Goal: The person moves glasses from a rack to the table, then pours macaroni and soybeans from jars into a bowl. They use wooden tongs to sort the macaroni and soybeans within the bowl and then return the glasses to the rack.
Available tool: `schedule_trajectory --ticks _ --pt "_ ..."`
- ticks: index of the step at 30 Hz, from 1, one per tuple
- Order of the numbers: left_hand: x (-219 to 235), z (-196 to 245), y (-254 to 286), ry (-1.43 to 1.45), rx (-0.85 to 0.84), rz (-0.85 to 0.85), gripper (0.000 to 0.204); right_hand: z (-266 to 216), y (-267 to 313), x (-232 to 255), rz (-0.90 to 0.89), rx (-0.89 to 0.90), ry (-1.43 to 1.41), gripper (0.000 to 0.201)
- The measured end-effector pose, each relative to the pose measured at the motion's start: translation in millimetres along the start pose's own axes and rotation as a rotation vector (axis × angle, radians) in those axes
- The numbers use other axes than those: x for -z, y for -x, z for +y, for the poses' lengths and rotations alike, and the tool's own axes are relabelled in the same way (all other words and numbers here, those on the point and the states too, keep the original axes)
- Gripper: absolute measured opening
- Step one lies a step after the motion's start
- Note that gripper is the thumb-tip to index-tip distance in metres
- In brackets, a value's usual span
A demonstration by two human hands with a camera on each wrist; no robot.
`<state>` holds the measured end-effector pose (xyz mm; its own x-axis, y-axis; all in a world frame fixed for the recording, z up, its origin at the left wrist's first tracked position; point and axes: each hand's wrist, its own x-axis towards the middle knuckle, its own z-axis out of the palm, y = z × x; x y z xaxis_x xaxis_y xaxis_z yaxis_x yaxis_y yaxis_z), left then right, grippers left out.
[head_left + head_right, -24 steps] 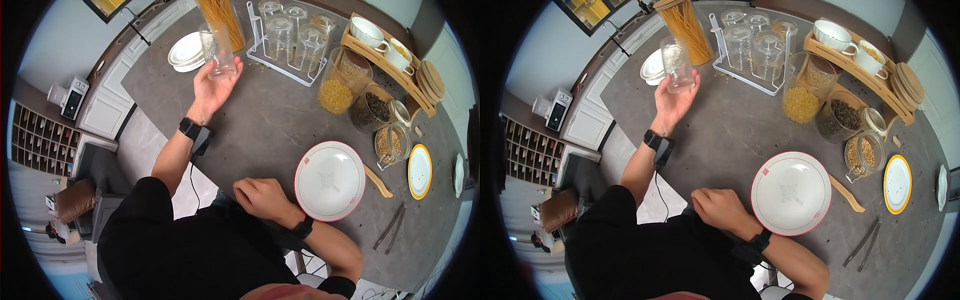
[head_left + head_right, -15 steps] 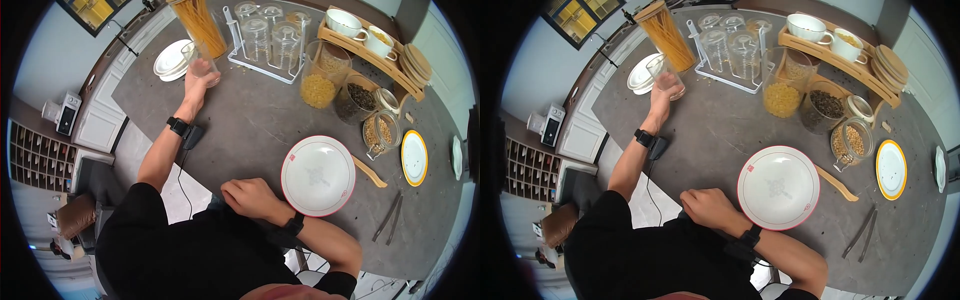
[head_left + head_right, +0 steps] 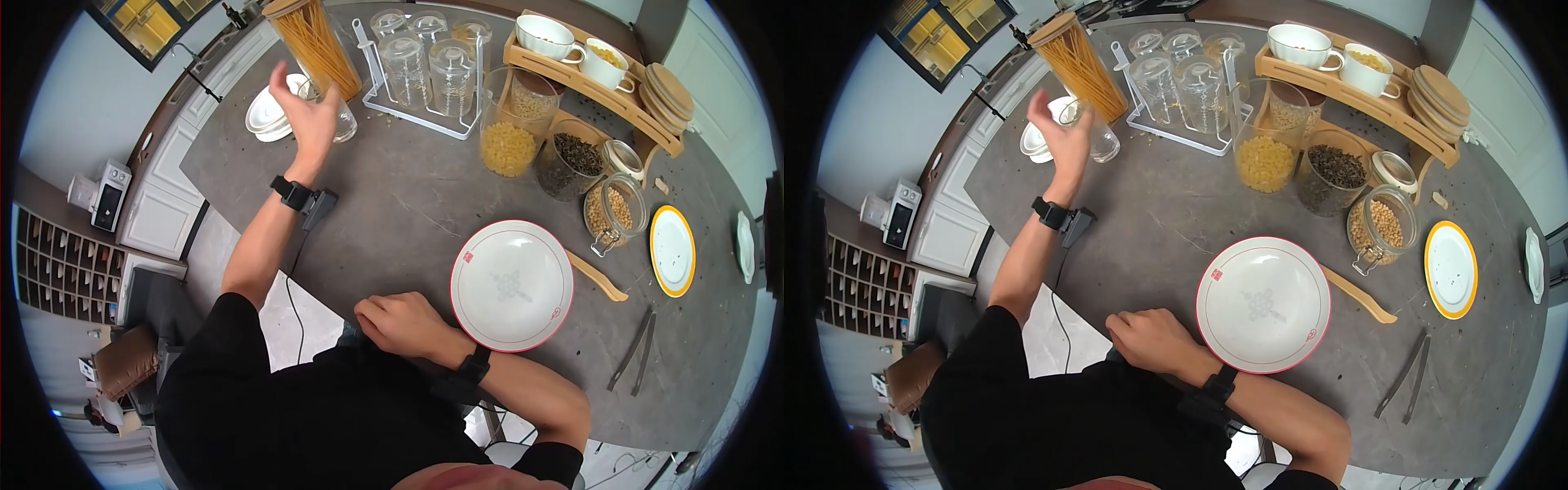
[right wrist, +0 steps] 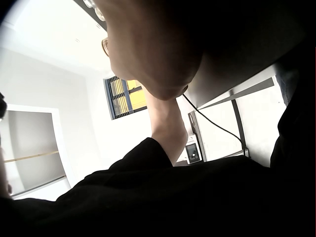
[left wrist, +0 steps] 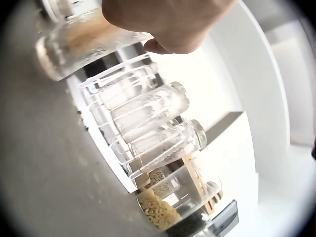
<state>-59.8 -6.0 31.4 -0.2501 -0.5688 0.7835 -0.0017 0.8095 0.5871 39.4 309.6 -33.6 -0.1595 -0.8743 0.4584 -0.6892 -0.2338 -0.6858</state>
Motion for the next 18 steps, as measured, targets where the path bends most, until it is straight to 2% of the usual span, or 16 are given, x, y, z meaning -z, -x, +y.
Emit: schedule_trajectory --ticks 1,2,4,5,7,9,11,12,13,15,18 --pt "0 16 -11 -0.066 -0.298 0.082 0.078 0 0 1 -0.003 0.0 0.002 0.007" --pt "-1 30 -21 -0.064 -0.295 0.084 0.078 0 0 1 -0.006 -0.002 0.005 0.007" --pt "-5 51 -36 0.049 -0.309 -0.484 0.067 0 -1 1 -0.002 0.0 -0.011 0.007" --pt "-10 57 -38 0.057 -0.307 -0.484 0.067 -1 -1 1 -0.003 -0.005 -0.005 0.007" --pt "-24 68 -38 -0.008 -0.245 -0.774 0.06 0 -1 1 0.001 -0.002 0.003 0.007" --pt "-37 64 -39 -0.048 -0.314 -0.77 0.065 1 0 0 0.002 -0.013 0.008 0.007" --pt "-53 54 -43 -0.145 -0.25 -0.725 0.066 1 0 1 0.01 -0.025 0.009 0.007" --pt "-65 39 -45 -0.158 -0.362 -0.692 0.071 1 -1 2 0.008 -0.023 -0.009 0.006" --pt "-66 46 -46 -0.152 -0.365 -0.693 0.071 0 -1 2 0.005 -0.019 -0.029 0.006" --pt "-63 58 -49 -0.084 -0.108 -0.823 0.076 2 -1 2 -0.005 -0.015 -0.008 0.006" --pt "-52 67 -57 -0.106 -0.159 -0.793 0.075 4 -1 0 -0.005 -0.004 0.014 0.006"
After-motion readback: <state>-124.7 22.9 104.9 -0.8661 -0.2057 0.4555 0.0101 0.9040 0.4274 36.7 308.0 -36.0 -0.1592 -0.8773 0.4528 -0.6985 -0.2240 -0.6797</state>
